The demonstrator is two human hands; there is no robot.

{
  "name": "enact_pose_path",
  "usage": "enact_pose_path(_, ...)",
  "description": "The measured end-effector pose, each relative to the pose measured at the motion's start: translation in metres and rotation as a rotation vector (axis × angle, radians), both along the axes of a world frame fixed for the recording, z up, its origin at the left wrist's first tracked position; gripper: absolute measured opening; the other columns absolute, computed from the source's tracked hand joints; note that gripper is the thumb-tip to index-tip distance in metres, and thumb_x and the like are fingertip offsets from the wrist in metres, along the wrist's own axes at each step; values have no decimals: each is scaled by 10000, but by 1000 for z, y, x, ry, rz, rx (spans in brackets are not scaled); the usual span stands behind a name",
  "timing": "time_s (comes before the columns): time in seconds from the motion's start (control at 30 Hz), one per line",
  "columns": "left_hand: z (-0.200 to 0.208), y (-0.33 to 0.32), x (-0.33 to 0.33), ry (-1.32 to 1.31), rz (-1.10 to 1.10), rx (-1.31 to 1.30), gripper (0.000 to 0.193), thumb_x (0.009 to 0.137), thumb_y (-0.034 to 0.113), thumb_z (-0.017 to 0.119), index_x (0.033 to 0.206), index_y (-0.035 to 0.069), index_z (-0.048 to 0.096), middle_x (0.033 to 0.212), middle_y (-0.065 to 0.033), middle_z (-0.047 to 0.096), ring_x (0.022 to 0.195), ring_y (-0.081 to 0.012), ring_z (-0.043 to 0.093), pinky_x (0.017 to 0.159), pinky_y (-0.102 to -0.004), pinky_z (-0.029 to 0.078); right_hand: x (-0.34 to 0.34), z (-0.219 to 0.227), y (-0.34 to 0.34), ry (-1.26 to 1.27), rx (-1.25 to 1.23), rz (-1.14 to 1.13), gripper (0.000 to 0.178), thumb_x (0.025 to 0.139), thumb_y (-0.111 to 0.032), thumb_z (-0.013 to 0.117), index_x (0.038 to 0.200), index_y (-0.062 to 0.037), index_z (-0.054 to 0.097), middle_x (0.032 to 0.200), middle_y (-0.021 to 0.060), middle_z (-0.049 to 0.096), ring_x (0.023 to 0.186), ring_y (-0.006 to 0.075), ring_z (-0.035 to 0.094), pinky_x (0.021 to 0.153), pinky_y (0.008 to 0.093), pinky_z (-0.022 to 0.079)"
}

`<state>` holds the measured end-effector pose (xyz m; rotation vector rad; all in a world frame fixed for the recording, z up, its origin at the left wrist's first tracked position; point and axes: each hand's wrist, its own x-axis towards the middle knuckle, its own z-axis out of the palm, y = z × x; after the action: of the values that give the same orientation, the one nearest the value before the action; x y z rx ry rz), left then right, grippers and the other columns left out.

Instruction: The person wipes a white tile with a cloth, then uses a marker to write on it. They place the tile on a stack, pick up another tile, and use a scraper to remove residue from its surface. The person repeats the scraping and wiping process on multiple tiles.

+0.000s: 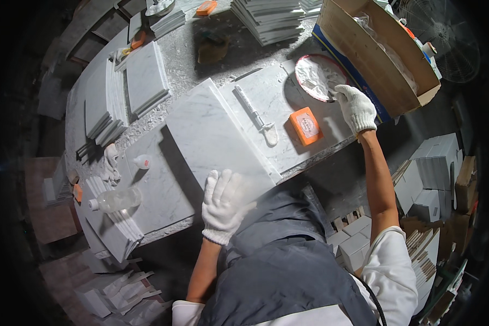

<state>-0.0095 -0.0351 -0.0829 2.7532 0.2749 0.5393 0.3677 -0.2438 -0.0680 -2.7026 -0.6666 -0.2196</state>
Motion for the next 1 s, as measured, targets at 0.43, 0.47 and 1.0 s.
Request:
enact_pose_path(0.43,0,-6,3,17,37,71,550,685,337,874,1196,189,733,1391,-52,603,1386,-344,472,1187,-512,330,-18,-3,-3,418,625,-127,244,949,-211,707,1156,-85,735,854,44,727,636,100,635,611,267,508)
enact_pose_path(0.47,0,-6,3,13,46,51,553,681,334,876,1195,188,733,1389,-52,604,1385,-342,474,1187,-512,330,-18,-4,-1,420,621,-124,247,949,-212,708,1157,-84,733,852,43,726,635,100,635,610,267,508)
enact_pose_path(1.0,-2,-5,3,-40,15,62,571,667,309,891,1200,189,727,1413,-43,577,1409,-333,444,1189,-513,330,-6,-33,-4,676,813,-184,293,957,-221,699,1190,-45,716,857,16,703,685,101,645,583,260,523)
